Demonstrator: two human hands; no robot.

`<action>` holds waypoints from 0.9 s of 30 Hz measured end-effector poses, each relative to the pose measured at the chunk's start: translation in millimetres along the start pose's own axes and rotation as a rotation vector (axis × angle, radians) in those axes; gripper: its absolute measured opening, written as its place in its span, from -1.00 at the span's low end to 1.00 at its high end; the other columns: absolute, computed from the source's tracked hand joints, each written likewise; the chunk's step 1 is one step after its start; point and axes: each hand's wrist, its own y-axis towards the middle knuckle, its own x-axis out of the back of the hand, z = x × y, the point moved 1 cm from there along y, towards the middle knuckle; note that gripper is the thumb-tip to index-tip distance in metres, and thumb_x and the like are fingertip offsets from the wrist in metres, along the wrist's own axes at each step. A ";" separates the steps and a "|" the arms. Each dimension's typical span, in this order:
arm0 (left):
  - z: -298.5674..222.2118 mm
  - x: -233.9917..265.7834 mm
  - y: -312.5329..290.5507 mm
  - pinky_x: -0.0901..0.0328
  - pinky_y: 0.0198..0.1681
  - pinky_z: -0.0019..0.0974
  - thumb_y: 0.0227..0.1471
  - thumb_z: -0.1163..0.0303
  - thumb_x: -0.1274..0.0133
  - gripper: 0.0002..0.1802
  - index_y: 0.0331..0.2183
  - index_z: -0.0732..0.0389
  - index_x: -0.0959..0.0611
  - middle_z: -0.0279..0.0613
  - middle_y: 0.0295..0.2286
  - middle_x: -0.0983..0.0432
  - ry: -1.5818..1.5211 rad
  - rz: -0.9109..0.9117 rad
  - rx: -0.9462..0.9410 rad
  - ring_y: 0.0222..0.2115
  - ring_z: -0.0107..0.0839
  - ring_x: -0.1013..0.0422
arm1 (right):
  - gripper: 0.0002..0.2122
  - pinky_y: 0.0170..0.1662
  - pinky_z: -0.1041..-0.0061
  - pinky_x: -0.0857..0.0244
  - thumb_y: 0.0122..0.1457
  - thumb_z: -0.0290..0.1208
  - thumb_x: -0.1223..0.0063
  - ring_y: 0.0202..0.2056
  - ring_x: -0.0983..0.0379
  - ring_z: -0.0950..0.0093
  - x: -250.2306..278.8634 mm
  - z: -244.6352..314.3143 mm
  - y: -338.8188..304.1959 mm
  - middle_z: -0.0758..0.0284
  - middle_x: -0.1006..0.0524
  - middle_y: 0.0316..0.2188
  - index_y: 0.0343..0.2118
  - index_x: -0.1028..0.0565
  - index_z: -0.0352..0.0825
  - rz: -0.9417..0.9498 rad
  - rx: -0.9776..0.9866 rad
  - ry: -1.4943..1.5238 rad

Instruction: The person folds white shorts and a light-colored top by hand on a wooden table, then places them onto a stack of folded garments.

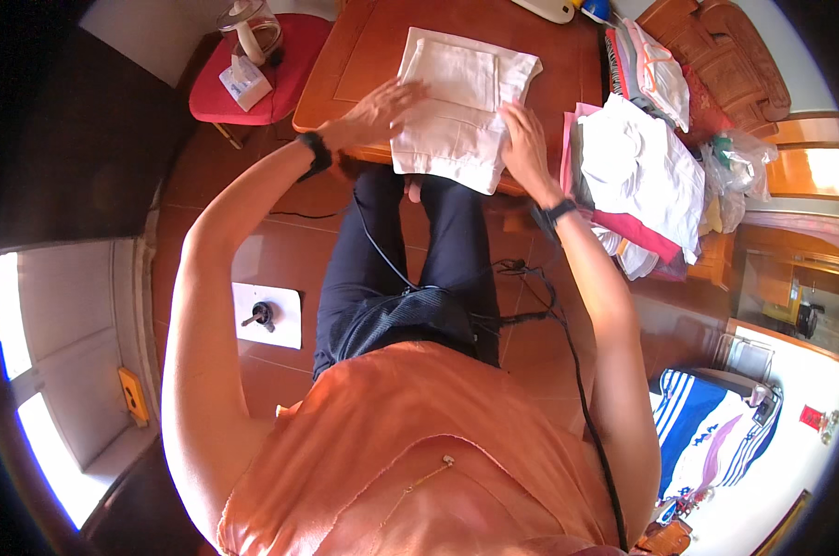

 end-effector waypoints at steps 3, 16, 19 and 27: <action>-28.5 13.2 -35.1 0.25 0.33 -0.09 0.03 0.33 -0.02 -0.24 0.23 0.05 -0.10 -0.19 0.23 0.01 -0.013 0.167 -0.073 0.26 -0.27 0.11 | -0.35 0.30 0.18 0.16 -0.12 -0.68 -0.01 0.24 -0.05 0.27 14.2 24.2 -45.2 0.22 -0.21 0.17 0.15 -0.23 -0.24 0.147 0.008 0.004; -52.8 -2.0 -35.2 0.11 0.29 -0.06 -0.13 0.34 -0.10 -0.23 0.17 0.04 -0.27 -0.22 0.06 -0.28 0.243 -0.025 -0.071 0.13 -0.33 -0.17 | -0.56 0.27 0.18 0.11 -0.03 -0.65 0.06 0.13 -0.26 0.43 2.9 19.7 -47.6 0.31 -0.39 0.07 0.00 -0.42 -0.29 -0.019 0.163 -0.046; -49.6 6.9 -33.8 0.12 0.29 -0.06 -0.11 0.32 -0.10 -0.28 0.15 0.03 -0.32 -0.20 0.05 -0.29 0.044 0.003 -0.060 0.12 -0.32 -0.18 | -0.61 0.25 0.18 0.08 -0.01 -0.63 0.03 0.11 -0.29 0.42 5.3 15.2 -44.5 0.31 -0.44 0.02 -0.04 -0.45 -0.29 0.048 0.143 -0.084; -33.3 43.6 -26.9 -0.23 0.11 -0.12 -0.23 0.64 -0.12 -0.40 -0.04 0.16 -0.52 -0.14 0.06 -0.31 -0.406 0.007 -0.015 0.08 -0.11 -0.23 | -0.64 0.07 0.36 -0.19 -0.07 -0.58 -0.12 -0.06 -0.43 0.28 30.6 24.2 -31.7 0.17 -0.53 -0.15 -0.12 -0.48 -0.33 0.040 0.105 0.164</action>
